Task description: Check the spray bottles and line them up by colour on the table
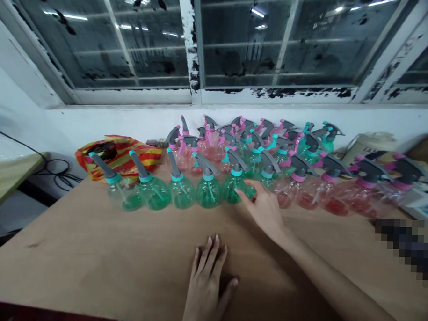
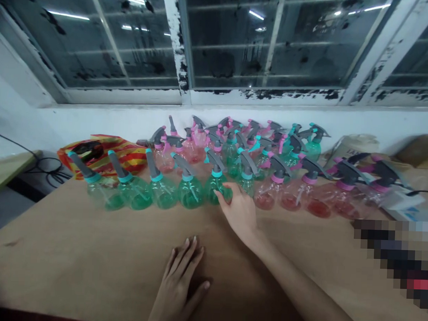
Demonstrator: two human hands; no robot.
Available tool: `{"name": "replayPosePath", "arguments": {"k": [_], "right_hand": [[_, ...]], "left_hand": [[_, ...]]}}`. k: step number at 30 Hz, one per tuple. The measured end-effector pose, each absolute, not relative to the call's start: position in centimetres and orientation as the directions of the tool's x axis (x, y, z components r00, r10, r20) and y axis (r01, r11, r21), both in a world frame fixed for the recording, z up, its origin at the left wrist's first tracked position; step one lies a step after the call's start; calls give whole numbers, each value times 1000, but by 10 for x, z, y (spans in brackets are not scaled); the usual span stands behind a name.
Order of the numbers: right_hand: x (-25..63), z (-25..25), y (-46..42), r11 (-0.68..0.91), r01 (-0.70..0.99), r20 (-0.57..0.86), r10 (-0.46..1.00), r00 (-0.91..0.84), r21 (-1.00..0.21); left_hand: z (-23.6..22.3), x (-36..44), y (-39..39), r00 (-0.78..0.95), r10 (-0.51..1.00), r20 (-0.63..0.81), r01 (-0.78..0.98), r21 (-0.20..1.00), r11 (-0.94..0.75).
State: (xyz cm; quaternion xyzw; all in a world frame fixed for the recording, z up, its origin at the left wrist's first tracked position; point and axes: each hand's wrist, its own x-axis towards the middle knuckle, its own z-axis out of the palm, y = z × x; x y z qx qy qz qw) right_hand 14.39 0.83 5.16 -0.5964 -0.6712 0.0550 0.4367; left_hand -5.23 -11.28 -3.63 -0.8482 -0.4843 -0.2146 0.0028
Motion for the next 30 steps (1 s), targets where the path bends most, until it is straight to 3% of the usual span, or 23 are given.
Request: {"name": "replayPosePath", "arguments": {"k": [14,17,23,26,30], "right_hand": [[120,52,49,109,895,450,886,110,-433],[122,53,28,105,912,444,891,91,-396],[134,48,-43,114,947,438,899,31,-302],[146,47,-82,104,977,474,881,-5,-184],[168,50,-124,139,969,477,879,-25,-205]], "left_hand": [[-36,-49,-106,411,822,393,814,249,-526],[-24,-46,-108,380,857,347,787,366,-497],[-3,-23,-115,136,966,218,667,701,-252],[-3,-9,-116,125,965,228,611,749,-256],[-7,8,-121,243,944,224,575,750,-326]]}}
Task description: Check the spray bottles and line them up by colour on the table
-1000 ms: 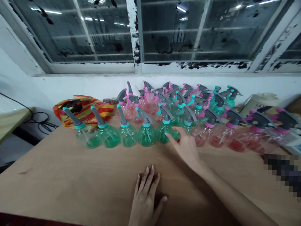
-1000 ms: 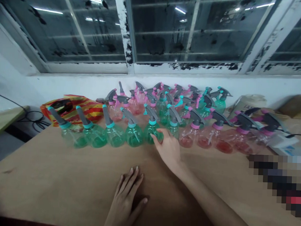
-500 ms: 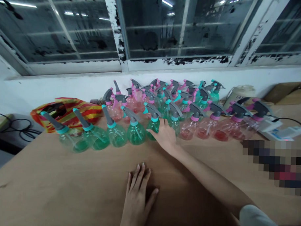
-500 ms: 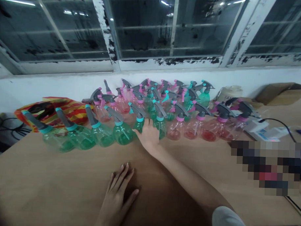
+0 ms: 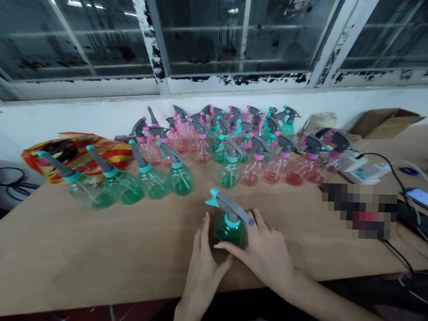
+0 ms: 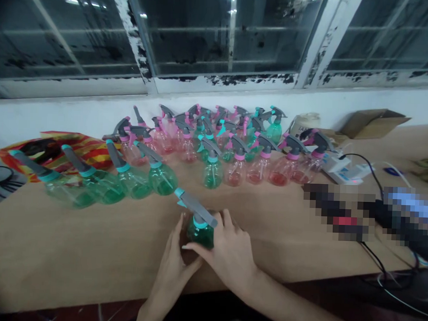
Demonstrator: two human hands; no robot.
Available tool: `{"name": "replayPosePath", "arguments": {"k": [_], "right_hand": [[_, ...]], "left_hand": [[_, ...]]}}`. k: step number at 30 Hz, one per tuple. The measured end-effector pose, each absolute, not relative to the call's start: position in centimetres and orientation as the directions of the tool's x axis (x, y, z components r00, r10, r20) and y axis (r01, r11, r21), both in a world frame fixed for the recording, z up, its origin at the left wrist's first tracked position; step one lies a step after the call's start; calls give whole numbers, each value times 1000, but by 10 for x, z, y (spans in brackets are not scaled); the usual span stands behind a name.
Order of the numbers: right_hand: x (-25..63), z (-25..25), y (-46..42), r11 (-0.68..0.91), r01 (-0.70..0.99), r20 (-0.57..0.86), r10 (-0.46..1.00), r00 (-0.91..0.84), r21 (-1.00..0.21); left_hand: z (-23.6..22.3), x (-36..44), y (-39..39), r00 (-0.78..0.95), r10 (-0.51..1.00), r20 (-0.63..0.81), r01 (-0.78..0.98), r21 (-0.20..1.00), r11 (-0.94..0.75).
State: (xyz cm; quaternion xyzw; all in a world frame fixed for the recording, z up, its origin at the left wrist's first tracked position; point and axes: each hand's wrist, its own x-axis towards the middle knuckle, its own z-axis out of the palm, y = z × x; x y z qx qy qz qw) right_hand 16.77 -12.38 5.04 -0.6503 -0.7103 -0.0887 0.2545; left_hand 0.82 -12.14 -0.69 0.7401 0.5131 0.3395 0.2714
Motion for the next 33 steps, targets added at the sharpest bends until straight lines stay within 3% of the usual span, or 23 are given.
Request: {"name": "replayPosePath", "arguments": {"k": [5,9,11,20,23,29,33], "right_hand": [[202,63,-140,219,921,435,898,-62,-322],[224,73,-130,331,590,292,942,-165,-736],[228,77,-121,340,410,266,937,-228,-846],[225,76,-94,399,204,339,900,-275,-894],[226,74,-90,414,232,360,901,-244,-880],[227,76,-87,406,338,360,913,-192,-849],[221,69,-91,382,350,361,924,-128,-855]], "left_hand": [[0,25,-129,404,900,166,531,758,-378],[10,37,-127,447,883,141,557,729,-399],[11,42,-124,473,866,161,584,679,-445],[16,49,-109,546,823,157,589,627,-510],[12,43,-106,565,806,174,606,576,-549],[-9,21,-106,542,802,250,715,363,-597],[-16,14,-109,539,804,252,744,305,-595]]}}
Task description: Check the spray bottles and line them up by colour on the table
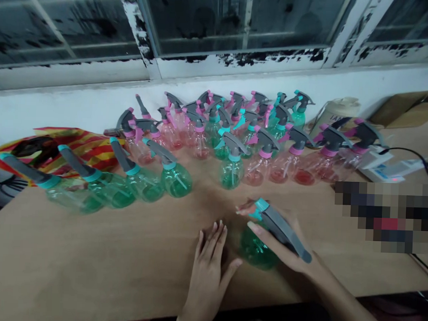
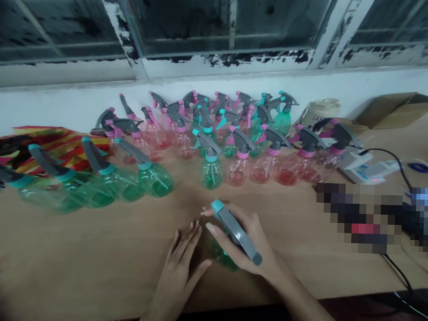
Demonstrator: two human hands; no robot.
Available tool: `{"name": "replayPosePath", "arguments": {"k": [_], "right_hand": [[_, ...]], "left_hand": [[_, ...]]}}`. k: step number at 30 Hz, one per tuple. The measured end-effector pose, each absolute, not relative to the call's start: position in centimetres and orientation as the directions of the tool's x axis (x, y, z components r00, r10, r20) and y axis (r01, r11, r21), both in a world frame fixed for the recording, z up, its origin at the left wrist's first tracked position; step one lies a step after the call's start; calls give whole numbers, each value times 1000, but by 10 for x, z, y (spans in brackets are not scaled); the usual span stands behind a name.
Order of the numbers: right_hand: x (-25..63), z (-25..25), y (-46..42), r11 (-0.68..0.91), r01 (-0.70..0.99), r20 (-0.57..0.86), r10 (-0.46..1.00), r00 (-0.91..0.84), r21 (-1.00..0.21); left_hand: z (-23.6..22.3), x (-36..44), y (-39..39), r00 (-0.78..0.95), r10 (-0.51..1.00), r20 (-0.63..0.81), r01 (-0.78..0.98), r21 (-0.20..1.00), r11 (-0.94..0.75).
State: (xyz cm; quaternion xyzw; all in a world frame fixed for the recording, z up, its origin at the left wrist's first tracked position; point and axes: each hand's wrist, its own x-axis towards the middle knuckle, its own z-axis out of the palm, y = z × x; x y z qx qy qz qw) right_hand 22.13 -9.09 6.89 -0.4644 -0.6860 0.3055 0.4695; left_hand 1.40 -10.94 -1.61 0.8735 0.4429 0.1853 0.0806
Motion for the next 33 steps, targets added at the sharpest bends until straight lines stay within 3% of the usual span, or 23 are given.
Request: {"name": "replayPosePath", "arguments": {"k": [22,33], "right_hand": [[208,62,-100,269,393,330,939,95,-880],[208,65,-100,288,365,343,935,93,-885]], "left_hand": [[-22,20,-106,539,790,291,757,244,-606],[-19,21,-105,534,797,282,764,244,-598]]}}
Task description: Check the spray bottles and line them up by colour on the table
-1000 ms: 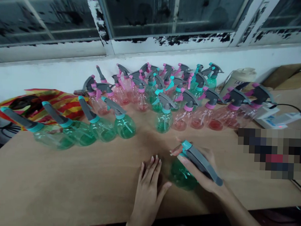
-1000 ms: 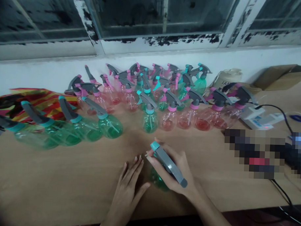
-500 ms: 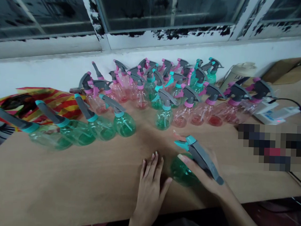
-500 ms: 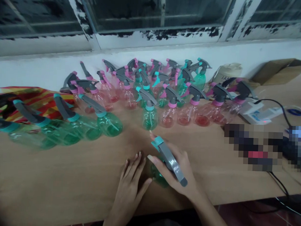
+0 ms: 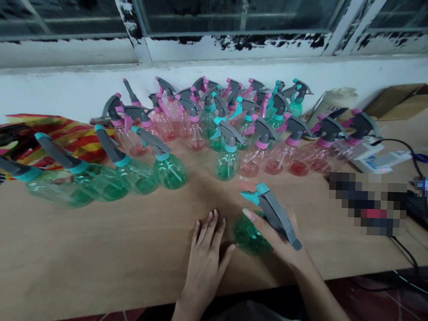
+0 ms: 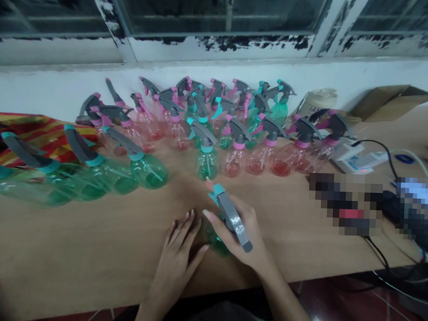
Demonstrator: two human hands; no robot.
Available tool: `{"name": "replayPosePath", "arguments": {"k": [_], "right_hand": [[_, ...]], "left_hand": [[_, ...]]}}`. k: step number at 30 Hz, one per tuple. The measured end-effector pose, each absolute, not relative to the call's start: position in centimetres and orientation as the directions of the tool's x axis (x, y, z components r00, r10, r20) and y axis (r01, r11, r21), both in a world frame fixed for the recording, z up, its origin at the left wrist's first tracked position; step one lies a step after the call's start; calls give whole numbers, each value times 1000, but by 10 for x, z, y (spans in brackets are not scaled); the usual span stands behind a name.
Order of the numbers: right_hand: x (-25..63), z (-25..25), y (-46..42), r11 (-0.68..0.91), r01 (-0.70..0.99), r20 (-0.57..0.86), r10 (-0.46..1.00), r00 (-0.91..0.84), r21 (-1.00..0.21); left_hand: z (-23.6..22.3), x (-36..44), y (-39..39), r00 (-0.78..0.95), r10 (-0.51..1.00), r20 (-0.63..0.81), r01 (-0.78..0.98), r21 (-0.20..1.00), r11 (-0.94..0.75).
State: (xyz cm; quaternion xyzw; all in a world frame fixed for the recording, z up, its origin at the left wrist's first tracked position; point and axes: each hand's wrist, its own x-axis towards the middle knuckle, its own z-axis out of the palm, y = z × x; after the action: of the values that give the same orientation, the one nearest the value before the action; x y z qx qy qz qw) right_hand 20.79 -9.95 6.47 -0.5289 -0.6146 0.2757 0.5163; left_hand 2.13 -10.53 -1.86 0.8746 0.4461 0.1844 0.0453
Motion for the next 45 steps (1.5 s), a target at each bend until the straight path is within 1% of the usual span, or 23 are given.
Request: {"name": "replayPosePath", "arguments": {"k": [6,14,19,24,27,32,35,38,42,45], "right_hand": [[206,65,-99,288,382,344,935,86,-878],[207,63,-98,288,364,341,935,92,-886],[206,63,-98,281,384,331,941,70,-880],[198,64,-93,303,406,383,914,132,-862],[195,67,-90,307,426,390,912,123,-851],[196,71,-87,331,396,406,906,122,-857],[198,72,-87,325,414,402,909,113,-850],[200,74,-87,325,454,427,893,141,-830],[202,77,-88,281,478,382,915,128,-832],[202,76,-88,295,442,369,925,89,-847]], "left_hand": [[-17,21,-106,538,801,262,765,246,-595],[-18,22,-105,542,796,270,770,220,-599],[-18,22,-104,553,787,274,763,213,-610],[-17,22,-105,544,795,268,766,227,-601],[-15,22,-105,547,797,256,766,233,-600],[-16,22,-105,543,802,250,767,241,-595],[-17,23,-106,550,800,238,770,225,-597],[-17,23,-107,557,798,232,777,195,-599],[-17,24,-108,548,803,236,788,178,-590],[-16,24,-108,539,807,241,791,185,-583]]}}
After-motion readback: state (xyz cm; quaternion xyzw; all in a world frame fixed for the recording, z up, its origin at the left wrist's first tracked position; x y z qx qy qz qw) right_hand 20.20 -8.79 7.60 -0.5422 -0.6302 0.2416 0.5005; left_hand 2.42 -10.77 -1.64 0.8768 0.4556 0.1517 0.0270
